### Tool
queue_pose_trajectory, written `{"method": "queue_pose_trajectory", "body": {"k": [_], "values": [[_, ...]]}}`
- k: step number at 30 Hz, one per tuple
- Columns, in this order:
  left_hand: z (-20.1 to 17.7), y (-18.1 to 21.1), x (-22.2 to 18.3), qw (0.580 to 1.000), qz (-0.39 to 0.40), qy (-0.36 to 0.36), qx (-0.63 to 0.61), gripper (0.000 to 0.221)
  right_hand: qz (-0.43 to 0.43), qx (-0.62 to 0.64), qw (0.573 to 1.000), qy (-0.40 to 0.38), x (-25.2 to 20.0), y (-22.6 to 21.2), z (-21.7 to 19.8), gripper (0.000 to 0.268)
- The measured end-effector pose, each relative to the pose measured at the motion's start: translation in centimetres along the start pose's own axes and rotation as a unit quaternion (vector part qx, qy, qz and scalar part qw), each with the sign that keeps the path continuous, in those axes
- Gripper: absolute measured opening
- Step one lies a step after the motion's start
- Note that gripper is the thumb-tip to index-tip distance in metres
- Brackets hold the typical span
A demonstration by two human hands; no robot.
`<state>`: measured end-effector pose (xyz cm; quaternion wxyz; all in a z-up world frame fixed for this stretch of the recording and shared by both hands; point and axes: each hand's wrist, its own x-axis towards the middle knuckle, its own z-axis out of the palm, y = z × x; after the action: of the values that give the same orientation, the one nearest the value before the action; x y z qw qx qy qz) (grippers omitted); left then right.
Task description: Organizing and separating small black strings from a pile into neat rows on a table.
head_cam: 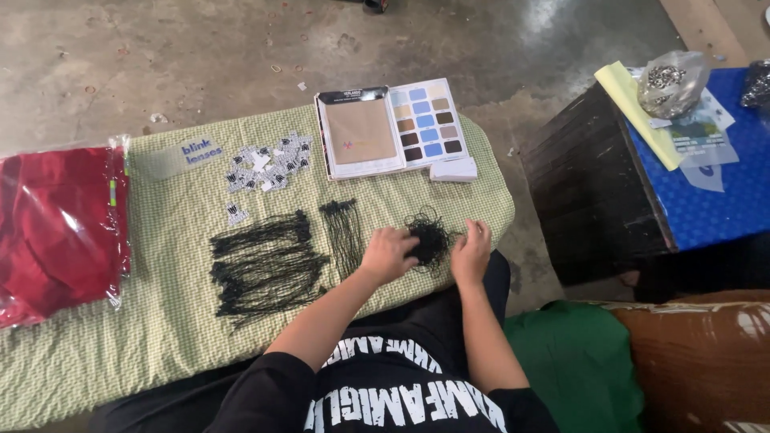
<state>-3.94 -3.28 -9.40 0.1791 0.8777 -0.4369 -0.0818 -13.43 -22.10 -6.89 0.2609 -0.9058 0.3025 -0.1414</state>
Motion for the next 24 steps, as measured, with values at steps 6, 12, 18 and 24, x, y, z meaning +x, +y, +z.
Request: {"method": "queue_pose_trajectory", "body": {"k": [6,12,18,24], "values": [[1.5,0.7,-0.8,1.0,-0.002,-0.019,0.001,0.04,-0.029,-0.074,0.997,-0.024,1.5,5.6,2.4,0.011],[-1.7,3.0,-0.8,0.988,-0.027,0.067,-0.134,0.05,-0.187,0.077,0.974,-0.101,-0.3,-0.3,-0.2,0.009],[-1.0,2.2,-1.3,0.883,-0.149,0.027,-0.444,0.026,-0.215,0.19,0.954,-0.085,-0.4,-3.8,-1.1,0.007],[-3.7,1.8,-1.9,0.911,-0.106,0.114,-0.381,0.057,-0.255,0.169,0.941,-0.149,-0.1,-7.2,-4.4,0.008]]}}
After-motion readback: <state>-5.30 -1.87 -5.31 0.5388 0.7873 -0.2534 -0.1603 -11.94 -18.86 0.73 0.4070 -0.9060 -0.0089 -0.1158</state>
